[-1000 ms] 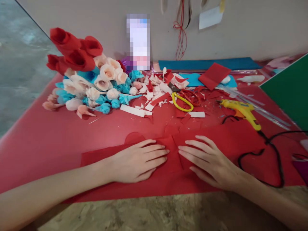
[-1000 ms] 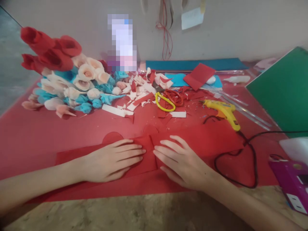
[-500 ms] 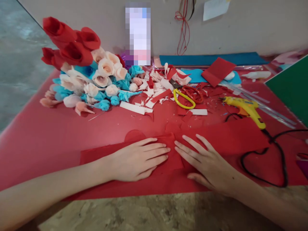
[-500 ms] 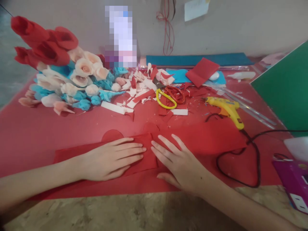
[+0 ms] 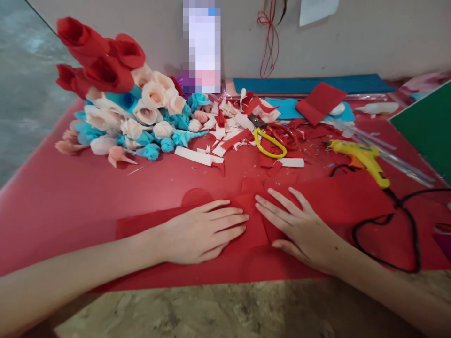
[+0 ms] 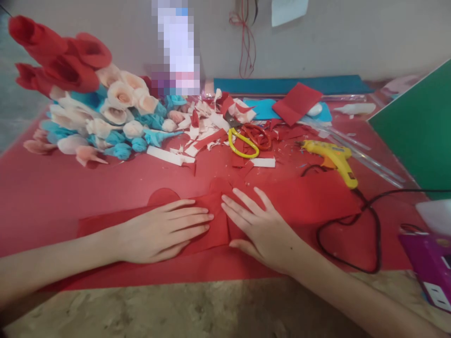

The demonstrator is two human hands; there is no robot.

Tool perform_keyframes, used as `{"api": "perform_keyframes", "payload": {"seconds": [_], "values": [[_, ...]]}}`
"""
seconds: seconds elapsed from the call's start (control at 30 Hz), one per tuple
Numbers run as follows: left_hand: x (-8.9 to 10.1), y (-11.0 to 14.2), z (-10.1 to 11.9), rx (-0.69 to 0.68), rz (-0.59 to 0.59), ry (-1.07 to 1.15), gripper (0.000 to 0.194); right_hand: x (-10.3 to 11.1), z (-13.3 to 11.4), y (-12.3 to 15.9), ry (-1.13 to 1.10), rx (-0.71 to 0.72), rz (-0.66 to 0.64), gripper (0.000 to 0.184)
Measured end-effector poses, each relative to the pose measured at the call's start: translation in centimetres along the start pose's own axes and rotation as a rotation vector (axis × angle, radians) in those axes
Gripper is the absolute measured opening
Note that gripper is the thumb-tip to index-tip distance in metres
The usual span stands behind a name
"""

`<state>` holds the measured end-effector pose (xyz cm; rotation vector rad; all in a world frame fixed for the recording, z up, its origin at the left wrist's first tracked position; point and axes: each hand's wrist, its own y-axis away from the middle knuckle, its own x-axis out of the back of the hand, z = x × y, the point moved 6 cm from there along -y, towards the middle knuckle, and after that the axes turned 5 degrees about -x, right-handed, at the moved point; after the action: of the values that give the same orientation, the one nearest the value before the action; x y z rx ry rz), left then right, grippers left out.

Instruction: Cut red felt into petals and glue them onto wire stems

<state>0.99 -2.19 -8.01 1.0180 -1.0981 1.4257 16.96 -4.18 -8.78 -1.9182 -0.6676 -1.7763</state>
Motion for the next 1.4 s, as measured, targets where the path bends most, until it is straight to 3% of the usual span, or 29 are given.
{"api": "perform_keyframes", "payload": {"seconds": [0.23, 0.43, 0.67, 0.8, 0.97, 1.23, 1.3, 1.4], "values": [[-0.3, 0.3, 0.1, 0.016, -0.027, 0.017, 0.036, -0.1, -0.6, -0.8, -0.009, 0.074, -0.040, 0.054], [-0.1, 0.1, -0.1, 0.014, -0.021, 0.032, 0.036, 0.6, 0.7, -1.4, -0.052, -0.106, 0.054, 0.052], [-0.3, 0.1, -0.1, 0.015, -0.044, 0.031, 0.037, 2.5, 1.0, -2.8, -0.369, -0.276, 0.323, 0.014], [-0.3, 0.1, 0.0, 0.019, -0.052, 0.028, 0.036, 1.4, 1.4, -4.0, -0.451, -0.316, 0.251, 0.007], [-0.2, 0.1, 0.0, 0.021, -0.039, 0.026, 0.036, 0.5, 2.1, -3.5, -0.420, -0.355, 0.220, 0.017], [-0.3, 0.1, -0.1, 0.024, -0.041, 0.027, 0.036, 0.7, 1.9, -1.7, -0.296, -0.237, 0.048, 0.064], [-0.1, 0.0, 0.0, 0.019, -0.029, 0.020, 0.035, 0.8, 2.1, -1.6, -0.352, -0.267, 0.059, 0.056], [0.0, -0.1, 0.1, 0.001, -0.023, 0.014, 0.037, 0.6, 2.5, -1.8, -0.427, -0.363, 0.181, 0.035]]}}
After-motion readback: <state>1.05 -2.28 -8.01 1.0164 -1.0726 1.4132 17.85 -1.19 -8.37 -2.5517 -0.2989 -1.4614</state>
